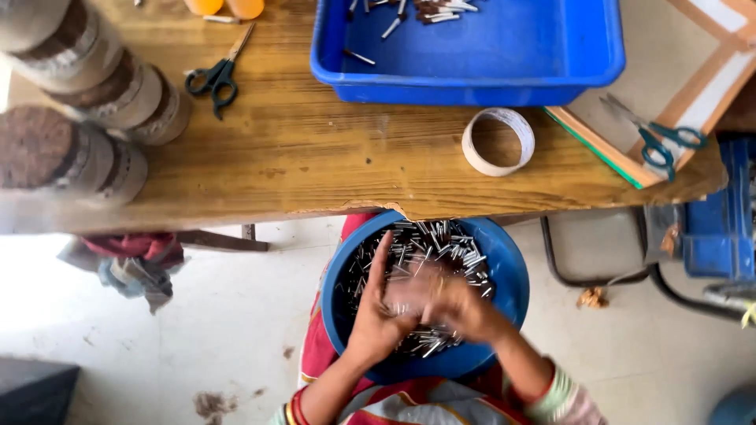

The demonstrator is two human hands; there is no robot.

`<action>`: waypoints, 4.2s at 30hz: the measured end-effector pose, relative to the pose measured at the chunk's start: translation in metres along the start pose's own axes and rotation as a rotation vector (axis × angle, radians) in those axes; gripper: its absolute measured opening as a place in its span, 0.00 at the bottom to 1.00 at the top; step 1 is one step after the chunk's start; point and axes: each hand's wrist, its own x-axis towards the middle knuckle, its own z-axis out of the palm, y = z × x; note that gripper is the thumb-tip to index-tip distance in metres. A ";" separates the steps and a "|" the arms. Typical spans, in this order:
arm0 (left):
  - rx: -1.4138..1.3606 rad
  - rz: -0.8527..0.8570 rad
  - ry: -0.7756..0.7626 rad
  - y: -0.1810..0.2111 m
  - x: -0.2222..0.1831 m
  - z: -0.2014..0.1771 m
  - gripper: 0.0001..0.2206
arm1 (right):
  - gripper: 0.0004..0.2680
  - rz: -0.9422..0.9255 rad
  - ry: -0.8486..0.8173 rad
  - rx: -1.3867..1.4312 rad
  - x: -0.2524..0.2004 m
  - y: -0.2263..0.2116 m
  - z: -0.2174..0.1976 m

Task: Picking small metal components from a bowl on the lap and sorting them into containers on a workbench.

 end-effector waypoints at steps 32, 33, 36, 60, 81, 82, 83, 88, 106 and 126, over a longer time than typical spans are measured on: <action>0.054 0.063 -0.069 -0.002 0.007 -0.001 0.36 | 0.03 0.483 0.881 -0.004 -0.011 0.039 0.001; 0.054 0.060 -0.073 0.001 0.008 0.000 0.36 | 0.03 0.484 0.886 -0.006 -0.012 0.040 -0.002; 0.078 -0.028 -0.027 0.003 0.003 -0.001 0.36 | 0.02 0.423 1.009 -0.217 -0.012 0.042 -0.009; 0.023 -0.006 0.051 0.008 0.008 -0.006 0.32 | 0.04 0.563 0.749 0.053 -0.017 0.057 -0.011; 0.034 0.029 0.015 0.001 0.012 -0.009 0.28 | 0.04 0.394 0.828 -0.103 -0.015 0.060 -0.009; 0.061 0.017 0.023 -0.001 0.010 -0.009 0.29 | 0.03 0.434 0.940 -0.061 -0.014 0.056 -0.013; 0.088 0.004 0.031 -0.003 0.008 -0.010 0.30 | 0.03 0.474 1.051 -0.019 -0.013 0.052 -0.018; 0.041 -0.024 0.019 0.010 0.007 -0.005 0.32 | 0.04 0.452 0.872 -0.170 -0.023 0.057 -0.025; 0.005 -0.060 -0.091 0.010 0.004 -0.008 0.35 | 0.05 0.486 0.978 0.085 -0.046 0.087 -0.022; 0.018 -0.079 -0.119 0.010 0.010 -0.007 0.35 | 0.08 0.522 0.967 0.305 -0.021 0.069 -0.017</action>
